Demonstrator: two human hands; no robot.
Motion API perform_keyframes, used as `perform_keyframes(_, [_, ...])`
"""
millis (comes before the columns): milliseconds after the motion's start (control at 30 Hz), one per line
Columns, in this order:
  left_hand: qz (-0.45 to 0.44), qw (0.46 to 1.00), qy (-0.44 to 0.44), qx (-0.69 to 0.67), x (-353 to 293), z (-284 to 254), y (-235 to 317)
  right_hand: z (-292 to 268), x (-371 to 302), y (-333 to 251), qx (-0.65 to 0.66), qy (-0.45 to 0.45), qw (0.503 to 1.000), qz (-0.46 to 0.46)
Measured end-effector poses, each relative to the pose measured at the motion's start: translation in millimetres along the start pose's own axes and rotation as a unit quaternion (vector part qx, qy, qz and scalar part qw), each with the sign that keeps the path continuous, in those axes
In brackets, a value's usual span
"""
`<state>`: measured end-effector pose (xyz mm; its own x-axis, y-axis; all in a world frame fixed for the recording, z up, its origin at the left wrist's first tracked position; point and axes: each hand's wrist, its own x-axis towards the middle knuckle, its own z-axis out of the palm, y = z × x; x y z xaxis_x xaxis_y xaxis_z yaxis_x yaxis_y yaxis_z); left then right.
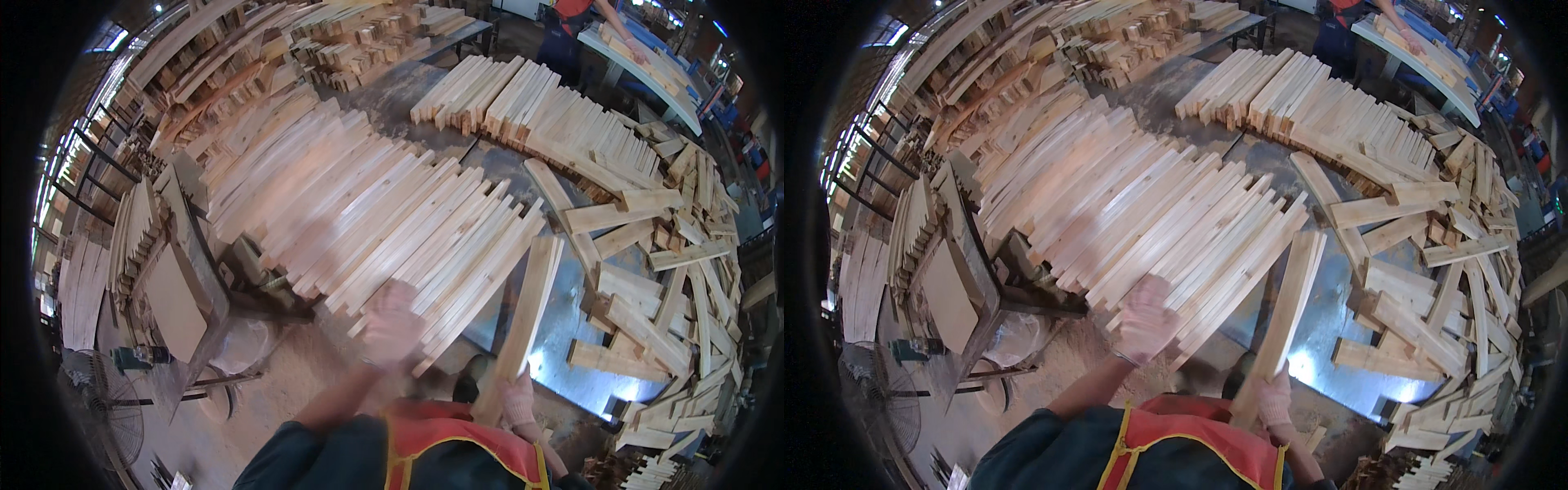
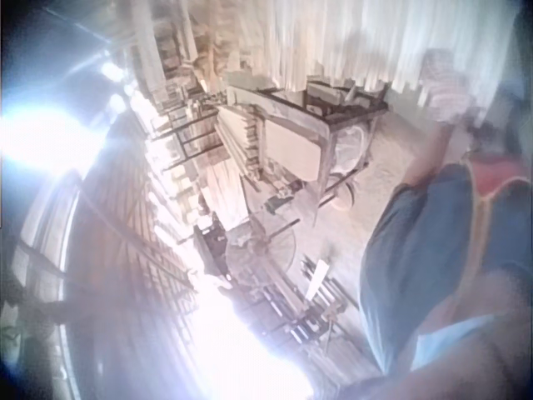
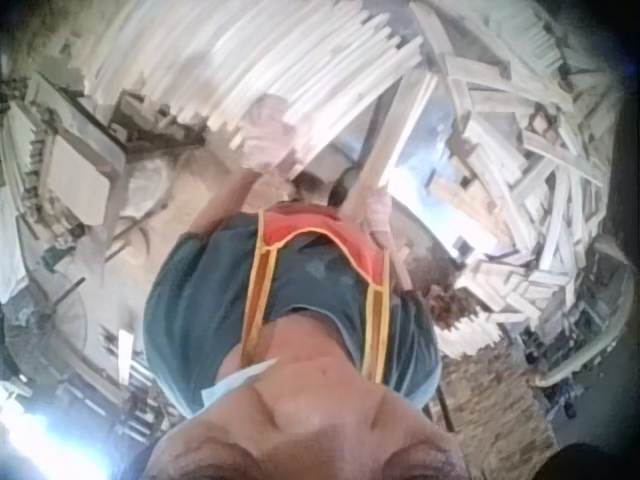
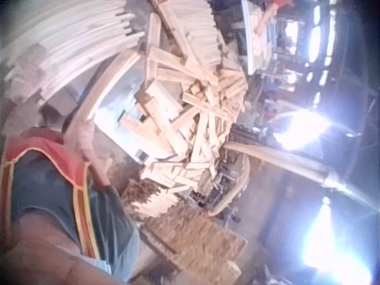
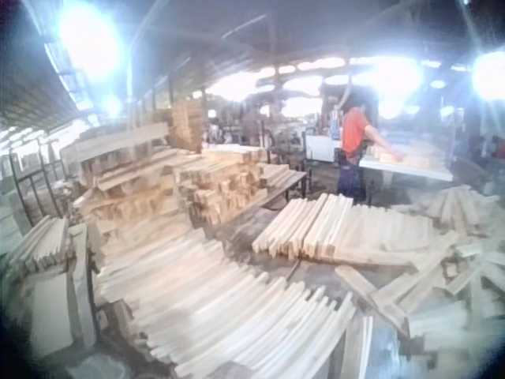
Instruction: The person repeatedly picks up wooden planks from a pile on a metal table and stacks them into neat piles. The person handles the planks one at a time, aligning them and placing them into growing stacks throughout the clip.
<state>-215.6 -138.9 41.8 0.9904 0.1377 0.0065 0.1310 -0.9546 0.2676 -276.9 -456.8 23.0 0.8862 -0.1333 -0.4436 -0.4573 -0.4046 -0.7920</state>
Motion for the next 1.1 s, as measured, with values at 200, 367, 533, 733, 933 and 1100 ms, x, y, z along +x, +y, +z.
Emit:
perform_keyframes(200, [-0.257,0.944,0.12,-0.169,-53.0,-16.2,-101.8,77.2,30.2,-42.3,0.085,-0.118,0.989,-0.01])
perform_keyframes(367, [-0.419,0.577,0.206,-0.67,-69.2,43.4,-119.7,66.3,59.2,-48.9,0.276,-0.123,0.952,0.036])
perform_keyframes(533, [-0.354,0.355,0.092,-0.861,-42.6,61.2,-84.0,48.6,95.6,-75.1,0.156,-0.094,0.983,0.038])
perform_keyframes(733, [-0.267,0.646,-0.171,-0.694,-103.9,47.4,-43.4,2.2,110.6,-71.6,-0.194,0.019,0.98,-0.03])
perform_keyframes(933, [-0.152,0.895,-0.172,-0.383,-17.6,40.2,-35.6,-55.1,180.9,-58.4,-0.131,-0.08,0.983,-0.103])
perform_keyframes(1100, [-0.18,0.904,-0.286,-0.26,131.8,-19.5,72.4,-62.8,230.2,-92.7,-0.206,-0.101,0.973,-0.012])
